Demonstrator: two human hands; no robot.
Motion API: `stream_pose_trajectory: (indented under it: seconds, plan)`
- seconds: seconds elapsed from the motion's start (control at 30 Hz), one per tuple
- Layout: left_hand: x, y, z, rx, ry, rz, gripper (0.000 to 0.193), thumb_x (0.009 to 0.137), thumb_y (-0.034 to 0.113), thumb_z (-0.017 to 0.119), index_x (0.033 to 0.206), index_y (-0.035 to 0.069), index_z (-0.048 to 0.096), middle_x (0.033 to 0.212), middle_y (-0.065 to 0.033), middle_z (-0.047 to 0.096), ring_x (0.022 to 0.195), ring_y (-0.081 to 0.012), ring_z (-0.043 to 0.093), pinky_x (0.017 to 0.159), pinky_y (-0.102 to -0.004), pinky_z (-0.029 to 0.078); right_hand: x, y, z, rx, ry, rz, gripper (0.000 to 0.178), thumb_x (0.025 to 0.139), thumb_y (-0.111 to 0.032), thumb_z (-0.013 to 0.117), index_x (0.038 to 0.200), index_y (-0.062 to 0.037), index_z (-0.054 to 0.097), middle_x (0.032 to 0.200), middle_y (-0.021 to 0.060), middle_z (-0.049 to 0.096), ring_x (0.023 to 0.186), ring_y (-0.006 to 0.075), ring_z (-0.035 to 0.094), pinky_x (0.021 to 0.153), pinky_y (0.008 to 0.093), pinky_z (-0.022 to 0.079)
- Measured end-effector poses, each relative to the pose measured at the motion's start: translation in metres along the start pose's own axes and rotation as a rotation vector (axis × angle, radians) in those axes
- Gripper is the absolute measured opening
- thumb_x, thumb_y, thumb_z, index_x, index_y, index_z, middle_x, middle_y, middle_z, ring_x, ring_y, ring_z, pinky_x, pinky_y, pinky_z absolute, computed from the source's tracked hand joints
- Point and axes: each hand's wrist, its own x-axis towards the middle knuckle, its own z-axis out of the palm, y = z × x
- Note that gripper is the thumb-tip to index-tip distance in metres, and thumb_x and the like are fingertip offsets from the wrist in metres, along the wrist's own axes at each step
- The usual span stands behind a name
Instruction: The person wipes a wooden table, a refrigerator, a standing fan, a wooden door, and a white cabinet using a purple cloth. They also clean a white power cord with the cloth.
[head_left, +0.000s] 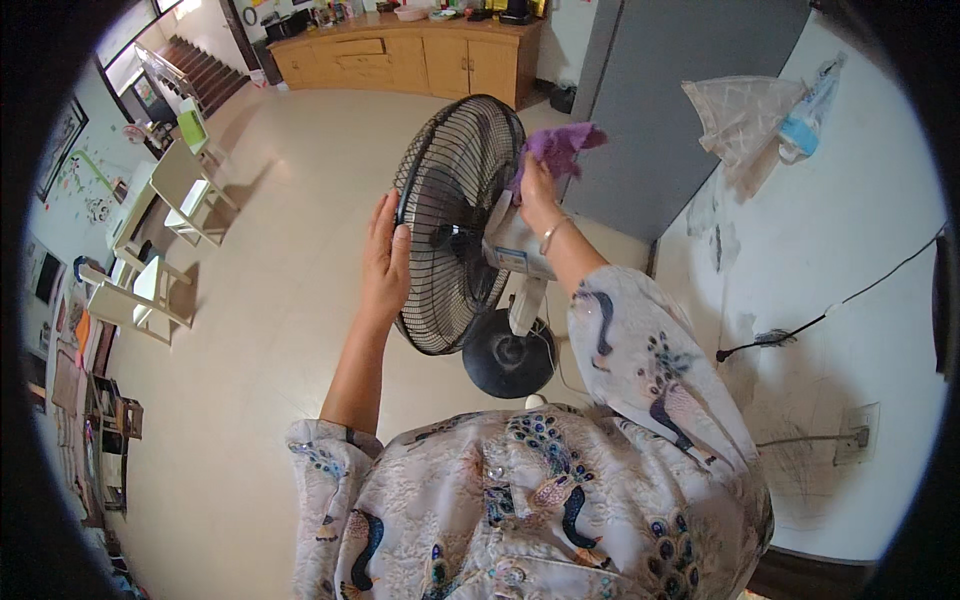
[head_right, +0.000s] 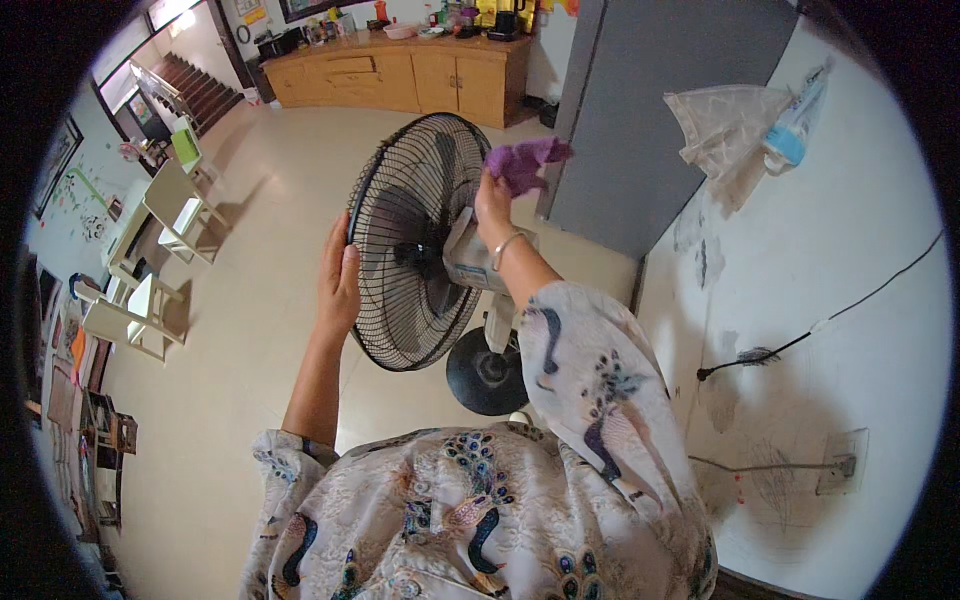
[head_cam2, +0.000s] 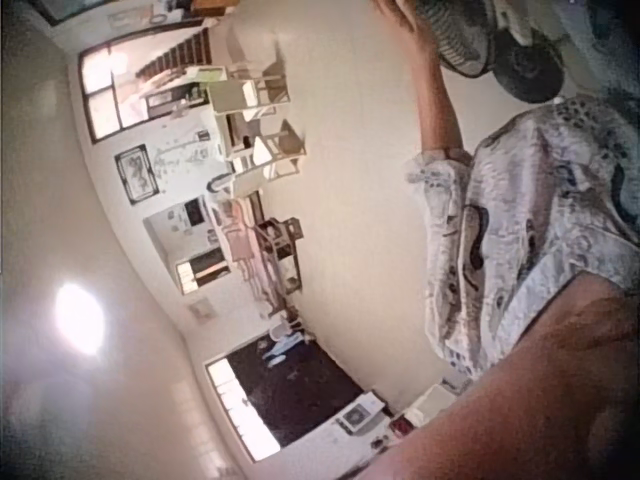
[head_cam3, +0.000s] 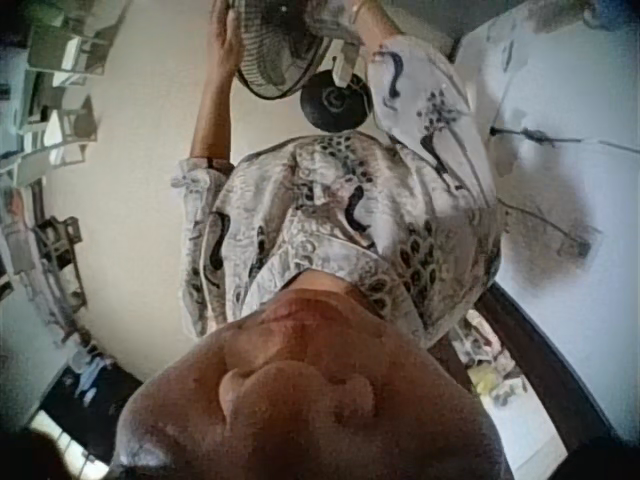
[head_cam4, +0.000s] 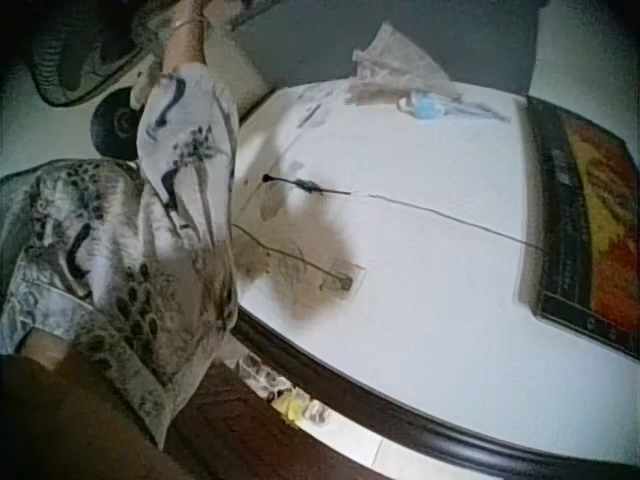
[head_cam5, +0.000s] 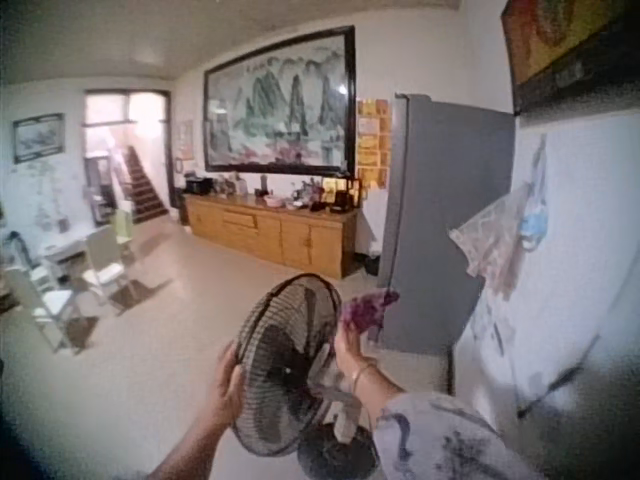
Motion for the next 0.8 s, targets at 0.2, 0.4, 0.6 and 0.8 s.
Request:
stream_pose_trajectory:
  seconds: [0.2,0.4,0.6,0.8]
  plan:
    - [-0.005,0.002,-0.001,0.062,0.021,-0.011,0.042,0.097,0.015,0.039,0.137,0.002,0.040,0.140,-0.0203,0.038,0.132,-0.0315,0.033,0.109,-0.0381,0.025,-0.043,-0.112,0.051,-0.188,-0.271,-0.573,0.034,0.095,-0.025,0.043,0.112,0.0021,0.055,0.108,0.0215,0.059,0.105,0.0375,0.051,0.093,0.0417,0.038]
    - [-0.007,0.006,0.001,0.025,0.069,-0.016,0.041,0.098,0.017,0.036,0.135,0.002,0.041,0.139,-0.0211,0.039,0.131,-0.0327,0.035,0.108,-0.0389,0.027,-0.069,-0.132,0.071,-0.328,-0.352,-0.928,0.029,0.088,-0.015,0.051,0.114,-0.0014,0.054,0.114,0.0181,0.055,0.111,0.0375,0.045,0.098,0.0457,0.034]
    - [-0.011,-0.011,0.012,-0.312,0.115,-0.033,0.042,0.101,0.020,0.029,0.133,-0.005,0.041,0.135,-0.0158,0.045,0.127,-0.0239,0.040,0.107,-0.0338,0.028,-0.169,-0.087,0.018,-0.470,-0.549,-0.801,0.048,0.089,-0.010,0.051,0.136,-0.0057,0.041,0.146,0.0177,0.030,0.134,0.0406,0.025,0.111,0.0464,0.021]
    - [-0.019,-0.026,0.013,-0.291,0.123,-0.144,0.040,0.098,0.017,0.036,0.131,-0.004,0.043,0.130,-0.0164,0.048,0.120,-0.0249,0.045,0.102,-0.0341,0.034,-0.180,-0.096,-0.040,-0.111,-0.651,-0.043,0.039,0.098,-0.024,0.040,0.130,-0.0026,0.046,0.129,0.0131,0.051,0.119,0.0264,0.048,0.103,0.0391,0.034]
